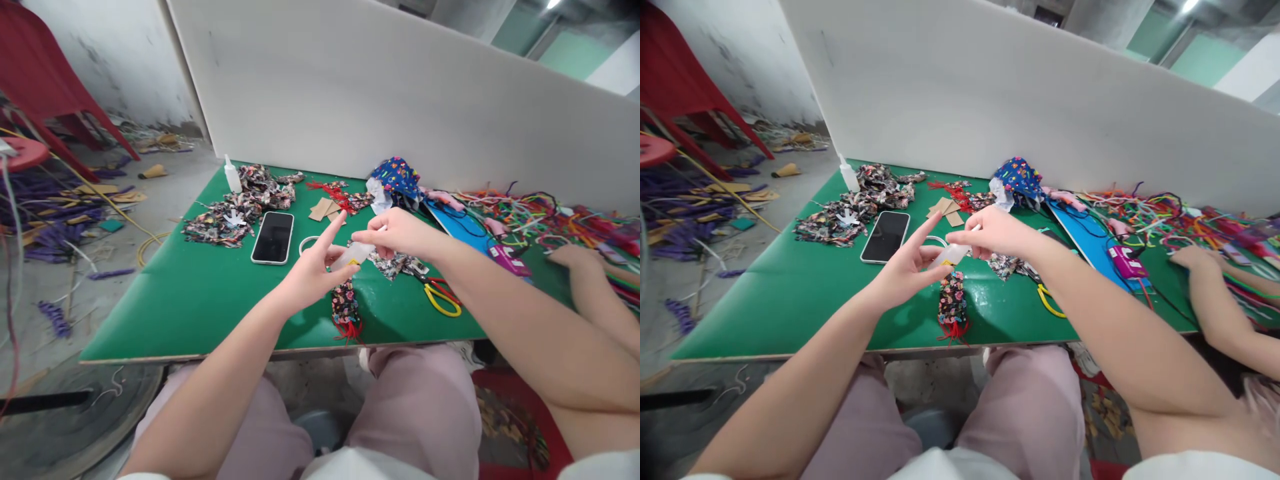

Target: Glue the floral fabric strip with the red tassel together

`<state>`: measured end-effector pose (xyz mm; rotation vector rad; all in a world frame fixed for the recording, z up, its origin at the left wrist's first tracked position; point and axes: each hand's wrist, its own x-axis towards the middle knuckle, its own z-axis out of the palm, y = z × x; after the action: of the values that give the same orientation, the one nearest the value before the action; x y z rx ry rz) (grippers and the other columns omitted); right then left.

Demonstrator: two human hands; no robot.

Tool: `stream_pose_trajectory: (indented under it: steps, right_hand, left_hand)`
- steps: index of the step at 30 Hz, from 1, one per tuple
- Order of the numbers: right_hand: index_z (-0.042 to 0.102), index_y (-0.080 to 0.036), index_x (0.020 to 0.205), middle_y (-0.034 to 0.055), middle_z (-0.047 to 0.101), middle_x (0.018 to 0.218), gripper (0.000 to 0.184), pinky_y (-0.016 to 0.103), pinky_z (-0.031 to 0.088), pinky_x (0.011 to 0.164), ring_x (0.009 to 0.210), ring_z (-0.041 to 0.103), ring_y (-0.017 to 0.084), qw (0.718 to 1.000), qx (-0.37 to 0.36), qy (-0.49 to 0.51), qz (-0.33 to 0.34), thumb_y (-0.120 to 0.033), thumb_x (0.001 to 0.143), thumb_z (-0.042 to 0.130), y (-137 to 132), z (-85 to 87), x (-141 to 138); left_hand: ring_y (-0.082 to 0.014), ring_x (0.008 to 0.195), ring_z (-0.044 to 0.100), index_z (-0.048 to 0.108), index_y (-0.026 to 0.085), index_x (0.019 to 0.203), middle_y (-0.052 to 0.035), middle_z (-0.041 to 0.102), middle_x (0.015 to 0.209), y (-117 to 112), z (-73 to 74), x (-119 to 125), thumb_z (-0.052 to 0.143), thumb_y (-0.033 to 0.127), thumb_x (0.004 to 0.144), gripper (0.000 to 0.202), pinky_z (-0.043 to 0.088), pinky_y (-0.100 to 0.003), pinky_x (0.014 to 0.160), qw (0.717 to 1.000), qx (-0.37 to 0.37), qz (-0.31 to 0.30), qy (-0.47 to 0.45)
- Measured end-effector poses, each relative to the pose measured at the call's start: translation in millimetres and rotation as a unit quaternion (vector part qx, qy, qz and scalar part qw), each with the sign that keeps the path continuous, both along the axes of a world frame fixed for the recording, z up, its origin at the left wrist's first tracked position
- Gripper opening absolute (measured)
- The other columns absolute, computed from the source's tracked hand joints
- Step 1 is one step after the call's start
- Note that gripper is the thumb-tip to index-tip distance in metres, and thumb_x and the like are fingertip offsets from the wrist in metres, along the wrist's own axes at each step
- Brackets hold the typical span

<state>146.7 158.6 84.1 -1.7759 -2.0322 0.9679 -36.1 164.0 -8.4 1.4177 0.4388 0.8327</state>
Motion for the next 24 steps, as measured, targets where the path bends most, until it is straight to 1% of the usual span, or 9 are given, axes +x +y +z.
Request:
stream_pose_trajectory:
  steps: [2,4,6,8,12,18,20,22,24]
  right_hand:
    - [0.053,-0.017,0.053,-0.0011,0.055,0.044,0.042,0.023,0.039,0.043,0.040,0.050,0.010,0.999,0.006,-0.024,-0.038,-0.053,0.073,0.061,1.2,-3.7,-0.8]
    - [0.061,-0.018,0.068,0.0007,0.063,0.058,0.031,0.023,0.042,0.046,0.050,0.056,0.012,0.999,0.031,0.007,-0.025,-0.047,0.071,0.066,2.6,-3.8,4.2]
    - [0.063,-0.022,0.098,0.0027,0.069,0.090,0.038,0.024,0.049,0.058,0.073,0.064,0.015,0.994,0.036,0.094,0.037,-0.036,0.065,0.074,3.5,-1.6,11.5]
    - [0.061,-0.023,0.107,0.0026,0.068,0.102,0.048,0.026,0.051,0.068,0.084,0.064,0.016,0.984,0.002,0.143,0.103,-0.030,0.062,0.076,3.6,0.1,17.1]
    - [0.069,-0.019,0.094,-0.0001,0.069,0.078,0.032,0.023,0.048,0.063,0.070,0.063,0.013,0.987,-0.019,0.111,0.111,-0.030,0.065,0.074,2.6,-3.3,17.8]
    - [0.069,-0.016,0.091,0.0005,0.068,0.076,0.027,0.021,0.043,0.056,0.066,0.061,0.012,0.994,0.005,0.069,0.086,-0.027,0.066,0.071,5.3,-13.7,8.3]
    - [0.068,-0.016,0.091,0.0007,0.068,0.075,0.026,0.021,0.042,0.056,0.065,0.060,0.012,0.995,0.023,0.053,0.075,-0.028,0.068,0.069,6.2,-16.5,3.4]
    - [0.068,-0.016,0.092,0.0004,0.068,0.075,0.027,0.022,0.042,0.057,0.066,0.061,0.012,0.995,0.032,0.030,0.088,-0.029,0.068,0.069,7.2,-18.9,-2.7]
    - [0.069,-0.018,0.091,-0.0003,0.069,0.076,0.026,0.022,0.043,0.060,0.070,0.062,0.013,0.992,0.030,0.003,0.126,-0.029,0.068,0.069,10.2,-20.3,-8.8]
  left_hand:
    - [-0.0105,0.065,0.055,0.008,0.030,0.146,-0.0006,0.065,0.081,0.4,-1.8,0.2,0.065,0.020,0.078,0.090,0.043,-0.025,0.062,1.000,0.006,0.011,0.010]
    - [-0.0119,0.067,0.058,0.008,0.028,0.146,-0.0018,0.067,0.080,1.9,-2.2,-0.6,0.065,0.021,0.078,0.089,0.044,-0.026,0.064,0.999,-0.038,-0.008,0.000]
    - [-0.0150,0.073,0.063,0.010,0.026,0.146,-0.0043,0.069,0.082,3.3,-1.2,-2.2,0.064,0.023,0.079,0.086,0.046,-0.029,0.069,0.995,-0.089,-0.037,-0.023]
    - [-0.0173,0.079,0.064,0.012,0.025,0.146,-0.0057,0.070,0.085,3.7,0.4,-3.4,0.064,0.023,0.080,0.083,0.047,-0.031,0.074,0.991,-0.111,-0.062,-0.041]
    - [-0.0141,0.074,0.061,0.009,0.028,0.146,-0.0027,0.067,0.082,1.5,-1.0,-3.0,0.064,0.021,0.080,0.086,0.046,-0.028,0.071,0.996,-0.069,-0.054,-0.024]
    - [-0.0132,0.075,0.058,0.027,0.027,0.143,-0.0022,0.066,0.087,-0.1,-12.3,-1.6,0.062,0.024,0.078,0.074,0.045,-0.027,0.072,0.993,0.068,0.057,0.080]
    - [-0.0126,0.071,0.058,0.047,0.025,0.131,0.0001,0.067,0.081,2.4,-13.4,-1.5,0.065,0.027,0.075,0.059,0.044,-0.025,0.069,0.985,0.066,0.116,0.111]
    - [-0.0117,0.063,0.056,0.068,0.020,0.100,0.0022,0.064,0.066,7.3,-13.5,-1.3,0.070,0.031,0.071,0.031,0.041,-0.022,0.062,0.978,0.027,0.172,0.113]
    - [-0.0109,0.056,0.053,0.067,0.016,0.066,0.0024,0.059,0.054,15.3,-13.3,-1.7,0.072,0.034,0.067,0.019,0.039,-0.021,0.055,0.974,-0.019,0.205,0.094]
